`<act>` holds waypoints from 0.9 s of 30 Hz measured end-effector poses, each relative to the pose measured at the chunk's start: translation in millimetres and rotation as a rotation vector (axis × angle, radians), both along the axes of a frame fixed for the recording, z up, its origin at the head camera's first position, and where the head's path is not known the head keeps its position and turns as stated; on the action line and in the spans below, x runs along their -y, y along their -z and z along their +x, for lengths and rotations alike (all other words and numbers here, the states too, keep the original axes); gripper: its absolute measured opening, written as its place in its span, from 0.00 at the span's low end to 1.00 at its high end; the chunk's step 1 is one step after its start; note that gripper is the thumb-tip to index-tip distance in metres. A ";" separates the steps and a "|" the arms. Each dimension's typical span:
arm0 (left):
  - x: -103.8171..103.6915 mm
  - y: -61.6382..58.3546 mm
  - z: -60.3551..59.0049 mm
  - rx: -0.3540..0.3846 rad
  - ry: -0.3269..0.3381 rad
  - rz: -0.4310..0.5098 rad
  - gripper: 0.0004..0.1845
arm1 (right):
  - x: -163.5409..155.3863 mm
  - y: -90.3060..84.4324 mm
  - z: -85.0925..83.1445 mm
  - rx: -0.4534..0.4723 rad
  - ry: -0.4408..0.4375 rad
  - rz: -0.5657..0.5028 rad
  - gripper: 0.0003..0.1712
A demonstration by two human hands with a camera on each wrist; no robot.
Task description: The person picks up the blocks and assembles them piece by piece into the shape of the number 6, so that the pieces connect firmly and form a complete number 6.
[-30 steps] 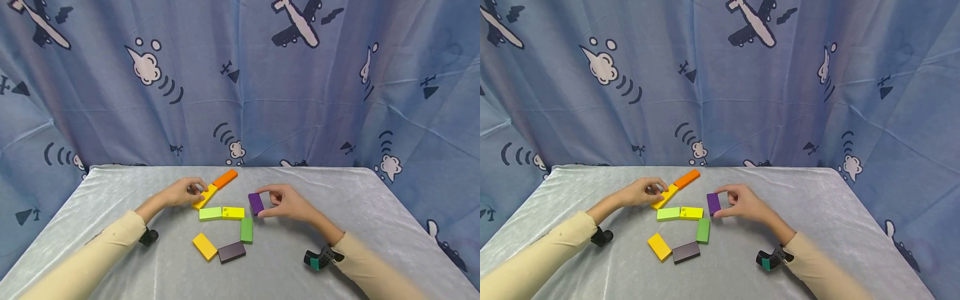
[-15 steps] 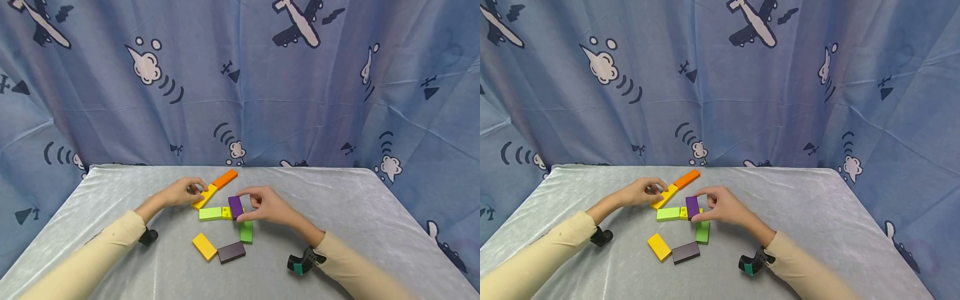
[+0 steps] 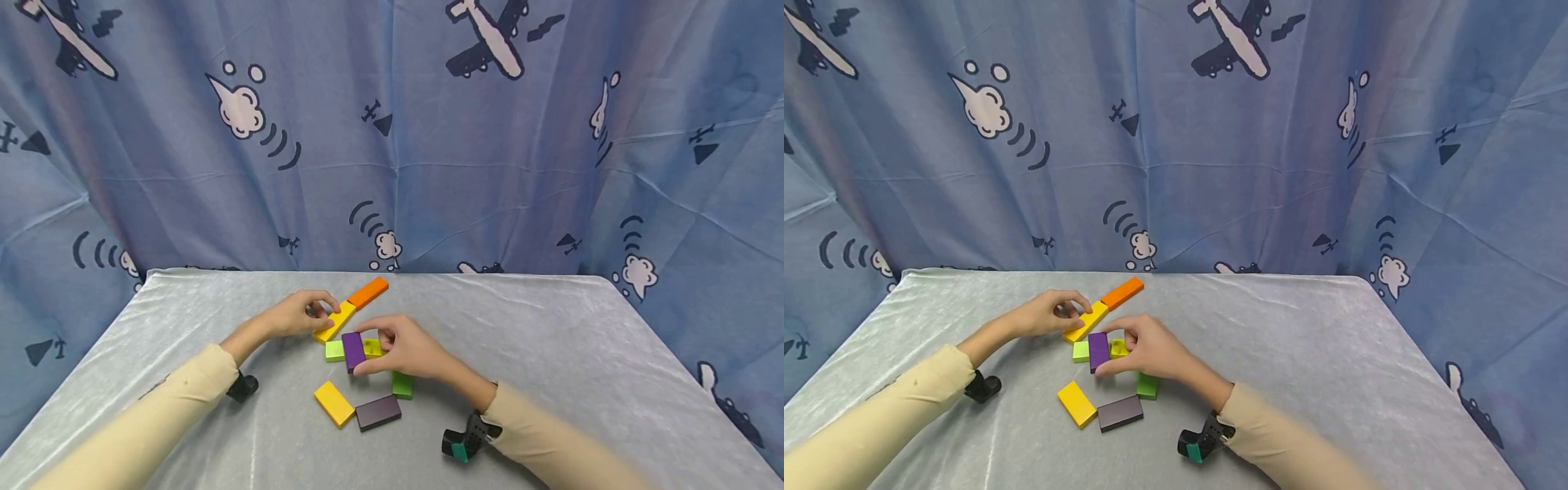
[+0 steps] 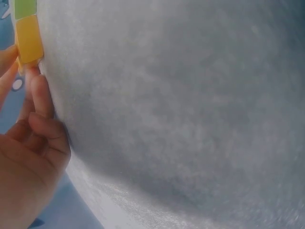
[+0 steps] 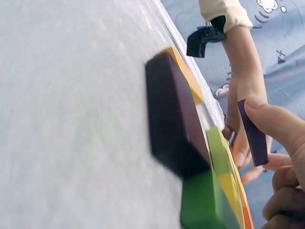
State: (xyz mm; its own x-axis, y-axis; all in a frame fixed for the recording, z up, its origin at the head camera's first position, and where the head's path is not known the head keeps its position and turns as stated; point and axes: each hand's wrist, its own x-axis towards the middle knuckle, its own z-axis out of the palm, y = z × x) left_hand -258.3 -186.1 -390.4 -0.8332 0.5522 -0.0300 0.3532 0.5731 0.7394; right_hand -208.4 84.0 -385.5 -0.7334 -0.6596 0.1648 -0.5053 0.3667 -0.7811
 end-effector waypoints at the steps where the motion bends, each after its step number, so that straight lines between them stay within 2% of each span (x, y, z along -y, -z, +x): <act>1: 0.1 -0.1 0.3 -0.001 0.004 0.004 0.10 | 2.7 0.0 1.1 0.002 0.000 0.000 0.32; 6: 0.8 -0.4 1.2 -0.003 0.007 0.018 0.10 | 16.1 -0.7 5.3 0.000 0.003 0.012 0.32; 17: 0.6 0.0 0.6 -0.006 0.008 0.022 0.11 | 41.1 -0.2 14.8 0.060 0.046 0.053 0.33; 27: 1.1 -0.3 0.6 -0.011 0.016 0.022 0.11 | 53.6 3.6 17.4 0.030 0.081 0.125 0.35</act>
State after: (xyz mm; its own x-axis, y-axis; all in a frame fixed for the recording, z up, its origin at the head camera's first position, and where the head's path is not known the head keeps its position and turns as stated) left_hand -257.7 -187.2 -390.2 -0.8244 0.5659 -0.0086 0.3703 0.5509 0.7479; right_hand -191.0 30.4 -389.0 -0.7881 -0.6123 0.0625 -0.4476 0.5005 -0.7410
